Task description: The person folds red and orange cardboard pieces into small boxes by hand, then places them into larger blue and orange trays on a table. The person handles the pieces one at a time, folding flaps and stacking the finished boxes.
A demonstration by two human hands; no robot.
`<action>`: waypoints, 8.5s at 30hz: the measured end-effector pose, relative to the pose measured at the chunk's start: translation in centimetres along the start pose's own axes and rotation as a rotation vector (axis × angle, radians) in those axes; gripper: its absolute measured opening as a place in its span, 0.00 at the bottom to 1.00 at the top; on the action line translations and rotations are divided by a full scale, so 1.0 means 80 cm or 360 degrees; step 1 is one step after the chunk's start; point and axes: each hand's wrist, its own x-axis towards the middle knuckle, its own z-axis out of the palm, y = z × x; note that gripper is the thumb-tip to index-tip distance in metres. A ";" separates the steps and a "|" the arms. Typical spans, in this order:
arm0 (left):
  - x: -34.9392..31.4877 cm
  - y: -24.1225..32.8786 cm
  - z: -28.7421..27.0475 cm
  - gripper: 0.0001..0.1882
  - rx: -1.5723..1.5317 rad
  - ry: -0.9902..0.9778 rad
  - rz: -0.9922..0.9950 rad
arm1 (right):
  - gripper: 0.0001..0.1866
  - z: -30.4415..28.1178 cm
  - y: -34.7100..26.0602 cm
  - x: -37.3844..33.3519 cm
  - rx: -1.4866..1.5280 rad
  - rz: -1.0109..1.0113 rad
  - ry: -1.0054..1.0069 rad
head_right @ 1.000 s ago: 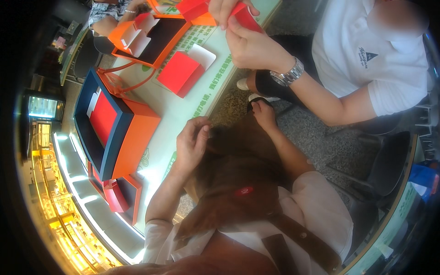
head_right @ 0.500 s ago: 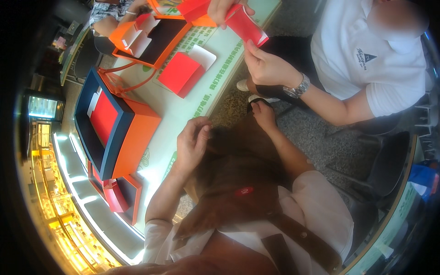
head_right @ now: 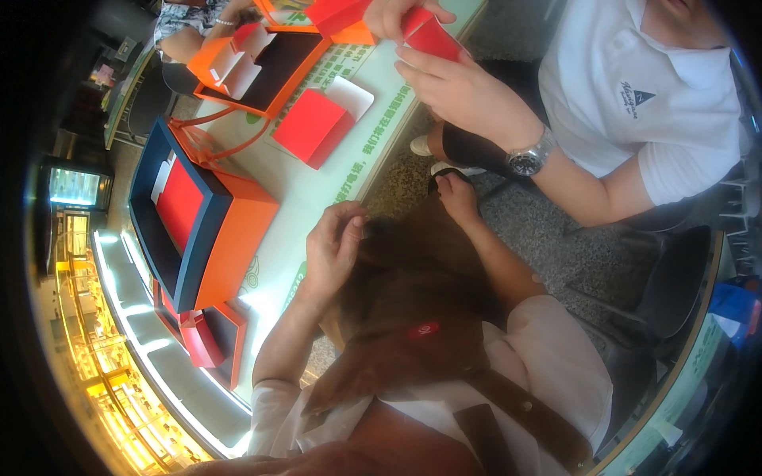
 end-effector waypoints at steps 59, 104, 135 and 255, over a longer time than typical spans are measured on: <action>0.000 0.006 0.002 0.11 -0.0084 0.0057 -0.0026 | 0.17 -0.001 -0.004 -0.001 -0.0054 -0.0057 0.0036; 0.001 0.003 0.003 0.10 -0.0108 0.0071 -0.0041 | 0.16 0.000 -0.002 -0.001 0.0026 0.0005 0.0000; 0.002 0.007 -0.001 0.10 -0.0013 0.0033 -0.0049 | 0.18 0.004 0.010 0.005 -0.0021 -0.0063 0.0006; -0.108 -0.002 -0.153 0.19 -0.0178 0.0658 -0.0140 | 0.20 0.004 -0.404 -0.069 0.0952 -0.0580 -0.1088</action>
